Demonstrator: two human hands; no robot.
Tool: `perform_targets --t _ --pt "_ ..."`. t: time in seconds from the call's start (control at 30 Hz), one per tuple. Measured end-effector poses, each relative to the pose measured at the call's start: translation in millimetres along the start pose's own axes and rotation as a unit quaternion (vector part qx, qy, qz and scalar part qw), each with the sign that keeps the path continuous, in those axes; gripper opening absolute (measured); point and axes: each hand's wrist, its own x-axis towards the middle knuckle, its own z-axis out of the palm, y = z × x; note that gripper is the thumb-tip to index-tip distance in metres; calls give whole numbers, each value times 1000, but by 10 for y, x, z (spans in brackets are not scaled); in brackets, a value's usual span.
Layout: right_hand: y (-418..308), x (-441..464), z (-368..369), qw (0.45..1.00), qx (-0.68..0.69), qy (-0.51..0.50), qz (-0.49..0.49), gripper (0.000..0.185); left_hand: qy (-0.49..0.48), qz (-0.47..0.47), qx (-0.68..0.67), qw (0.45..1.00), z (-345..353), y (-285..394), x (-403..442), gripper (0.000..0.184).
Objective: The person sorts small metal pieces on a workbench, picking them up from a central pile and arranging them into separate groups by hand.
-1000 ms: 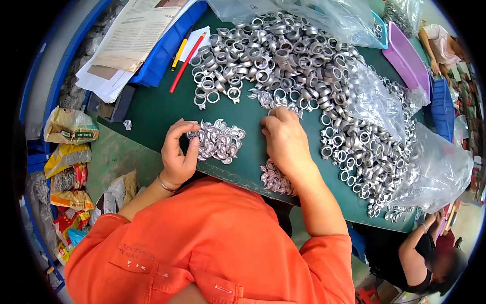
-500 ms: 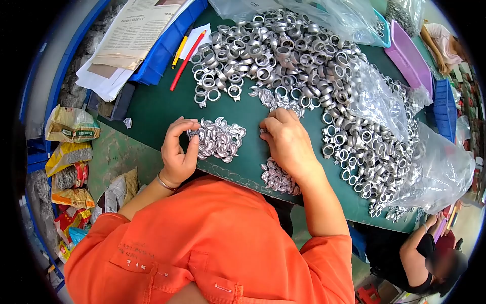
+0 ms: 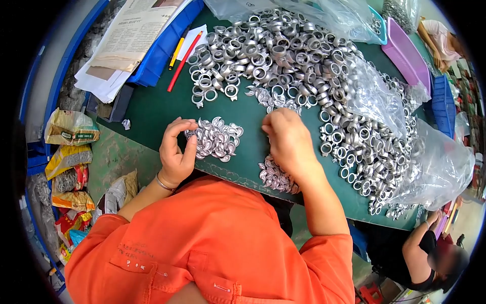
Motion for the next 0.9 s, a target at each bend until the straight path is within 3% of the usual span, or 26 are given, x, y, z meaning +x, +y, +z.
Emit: perform_targets --t 0.07,0.13,0.17,0.27,0.4,0.47,0.57,0.67,0.73,0.8,0.9 --pt "2 -29 -165 995 68 11 79 8 -3 -2 -3 1000 0 5 -16 32" --pt "24 -108 -360 972 101 -78 198 7 1 -2 -3 1000 4 5 -11 32" --pt "-66 -95 -496 959 81 -157 223 8 0 -2 -5 1000 10 -3 -8 32" --pt "-73 -162 -531 956 61 -200 204 8 8 -5 -11 1000 22 -11 -16 31" --pt "-11 -172 -215 994 -39 -66 76 16 6 -6 -9 1000 19 -11 -27 32" --pt "-33 -167 -125 991 -66 -73 88 16 8 -6 -6 1000 14 -13 -14 32" --pt "61 -108 -56 996 -74 27 -49 11 1 -5 -6 1000 3 -4 -25 32" --pt "213 -139 -107 995 -50 18 -89 13 12 -5 -9 1000 35 -25 -14 31" --pt "242 -170 -134 995 -45 6 -84 12 9 -7 -13 1000 25 -19 -25 31" --pt "201 -178 -157 998 -17 48 25 10 0 -6 -7 1000 7 -2 -15 31" --pt "62 -172 -38 988 -109 49 98 12 -8 -7 -3 1000 8 9 -22 32"
